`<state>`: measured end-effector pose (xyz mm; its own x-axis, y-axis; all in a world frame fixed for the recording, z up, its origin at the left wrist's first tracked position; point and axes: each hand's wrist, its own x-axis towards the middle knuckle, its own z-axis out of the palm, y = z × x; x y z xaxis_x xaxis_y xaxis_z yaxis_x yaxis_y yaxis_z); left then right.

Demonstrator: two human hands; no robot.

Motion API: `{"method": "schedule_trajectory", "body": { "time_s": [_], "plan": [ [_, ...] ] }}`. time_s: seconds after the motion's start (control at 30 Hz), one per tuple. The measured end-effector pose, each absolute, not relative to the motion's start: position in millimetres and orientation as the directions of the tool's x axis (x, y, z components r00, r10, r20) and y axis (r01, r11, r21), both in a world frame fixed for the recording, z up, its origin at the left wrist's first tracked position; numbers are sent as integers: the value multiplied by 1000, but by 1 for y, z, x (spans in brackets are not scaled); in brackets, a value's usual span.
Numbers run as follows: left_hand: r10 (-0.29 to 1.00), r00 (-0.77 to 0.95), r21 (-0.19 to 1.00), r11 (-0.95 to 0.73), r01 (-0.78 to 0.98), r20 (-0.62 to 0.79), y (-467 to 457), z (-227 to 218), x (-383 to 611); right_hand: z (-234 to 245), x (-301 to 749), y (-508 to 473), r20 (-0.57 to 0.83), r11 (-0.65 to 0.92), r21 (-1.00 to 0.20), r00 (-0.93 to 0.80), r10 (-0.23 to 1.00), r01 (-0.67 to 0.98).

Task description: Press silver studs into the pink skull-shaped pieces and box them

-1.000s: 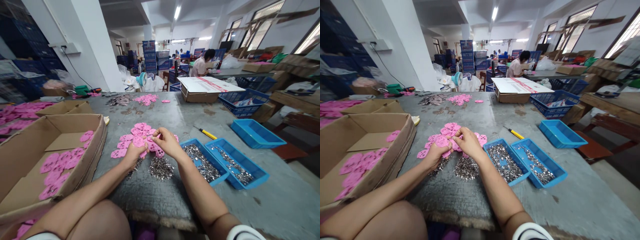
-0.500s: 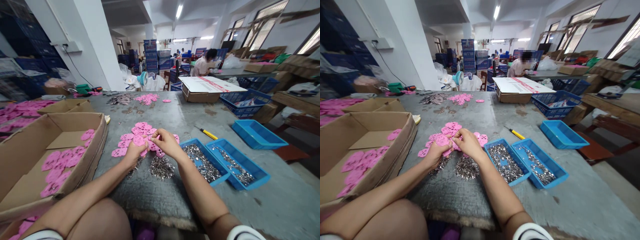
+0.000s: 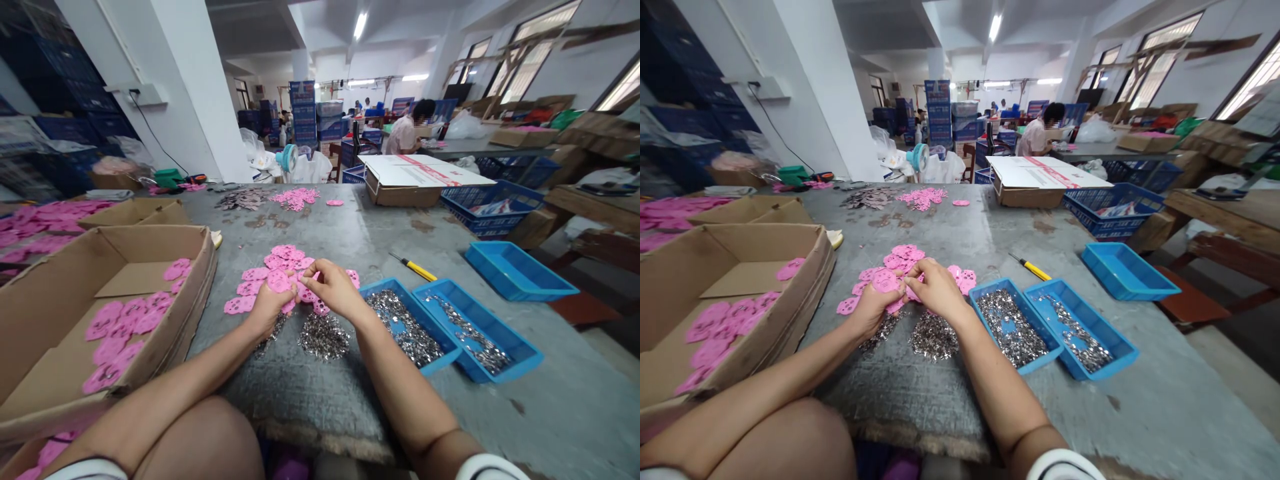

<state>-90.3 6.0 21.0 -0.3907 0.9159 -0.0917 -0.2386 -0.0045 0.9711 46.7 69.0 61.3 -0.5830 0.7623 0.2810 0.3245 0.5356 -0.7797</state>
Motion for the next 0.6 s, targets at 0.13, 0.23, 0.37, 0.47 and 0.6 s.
{"method": "schedule_trajectory", "body": {
  "time_s": [0.13,0.23,0.37,0.47,0.6],
  "plan": [
    [916,-390,968,-7,-249,-93,6,22,-90,59,46,70,287,546,-771,-585,758,329],
    [917,-389,969,-15,-248,-85,6,21,-90,57,45,70,279,540,-772,-584,762,336],
    [907,-414,970,-26,-241,-78,7,21,-90,54,41,70,231,510,-785,-598,767,351],
    [902,-426,971,-36,-237,-71,6,22,-89,51,38,69,184,490,-792,-622,761,365],
    [917,-399,973,-72,-221,-23,6,23,-87,46,33,69,167,498,-789,-653,739,361]
  ]
}}
